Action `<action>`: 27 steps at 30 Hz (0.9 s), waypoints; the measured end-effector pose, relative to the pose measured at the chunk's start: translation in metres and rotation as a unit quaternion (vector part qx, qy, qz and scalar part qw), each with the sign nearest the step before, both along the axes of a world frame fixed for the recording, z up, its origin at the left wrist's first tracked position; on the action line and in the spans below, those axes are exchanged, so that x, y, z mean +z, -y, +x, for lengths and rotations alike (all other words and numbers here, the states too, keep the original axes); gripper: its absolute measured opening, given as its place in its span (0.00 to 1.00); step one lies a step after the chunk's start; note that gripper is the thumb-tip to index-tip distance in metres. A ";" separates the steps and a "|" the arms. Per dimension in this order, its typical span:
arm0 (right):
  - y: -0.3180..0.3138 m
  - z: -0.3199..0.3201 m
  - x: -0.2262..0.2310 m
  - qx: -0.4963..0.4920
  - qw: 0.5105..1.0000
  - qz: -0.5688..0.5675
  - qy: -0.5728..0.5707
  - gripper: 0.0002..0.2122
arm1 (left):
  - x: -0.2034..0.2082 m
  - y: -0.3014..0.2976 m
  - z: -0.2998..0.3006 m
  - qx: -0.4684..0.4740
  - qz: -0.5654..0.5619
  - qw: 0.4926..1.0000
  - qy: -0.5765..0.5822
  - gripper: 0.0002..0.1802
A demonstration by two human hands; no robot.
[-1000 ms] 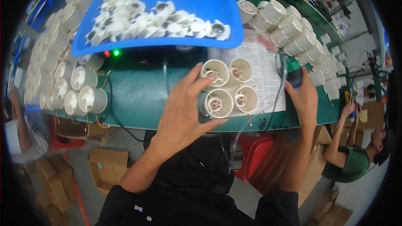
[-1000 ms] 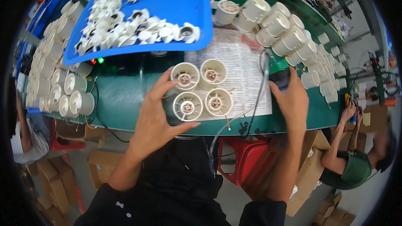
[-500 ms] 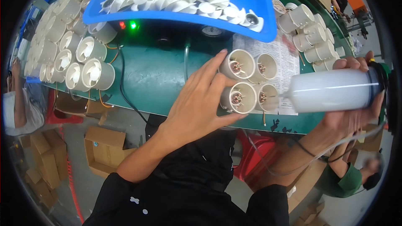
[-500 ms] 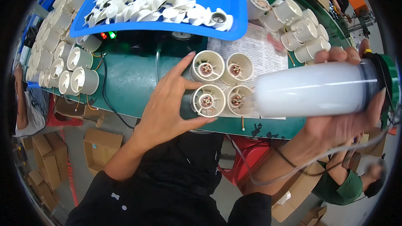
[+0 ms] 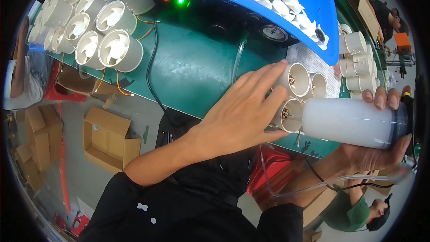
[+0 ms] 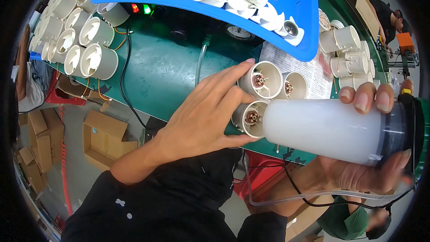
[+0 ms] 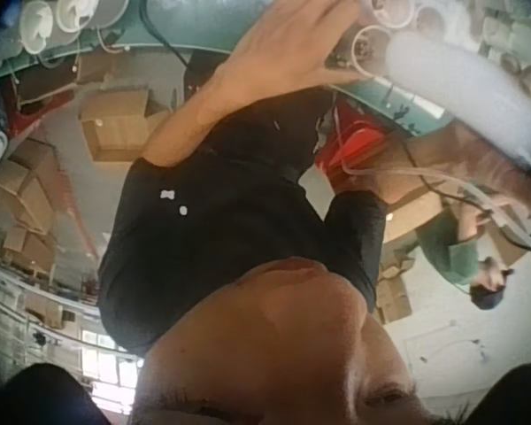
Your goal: Assembling plastic cooling fan components on a factory production line.
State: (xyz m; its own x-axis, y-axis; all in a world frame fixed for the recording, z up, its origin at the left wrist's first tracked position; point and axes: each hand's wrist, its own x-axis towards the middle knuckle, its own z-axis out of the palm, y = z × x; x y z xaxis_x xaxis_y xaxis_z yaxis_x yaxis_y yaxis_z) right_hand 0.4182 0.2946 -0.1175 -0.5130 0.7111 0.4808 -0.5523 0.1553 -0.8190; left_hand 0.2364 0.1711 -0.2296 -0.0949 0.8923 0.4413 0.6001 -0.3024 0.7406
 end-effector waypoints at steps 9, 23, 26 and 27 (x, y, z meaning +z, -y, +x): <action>0.005 -0.004 0.004 -0.097 0.995 -0.008 0.027 0.33 | -0.001 -0.001 0.001 -0.001 0.005 1.000 -0.001 0.32; 0.004 -0.002 0.008 -0.065 0.997 0.008 0.046 0.34 | 0.001 -0.001 0.002 0.002 0.001 1.000 0.004 0.33; 0.005 -0.004 0.006 -0.045 0.998 0.014 0.042 0.34 | 0.000 -0.001 0.002 0.005 0.001 1.000 0.002 0.33; 0.006 -0.005 0.006 -0.050 0.998 0.017 0.038 0.34 | -0.001 -0.001 0.002 0.004 0.002 1.000 0.005 0.33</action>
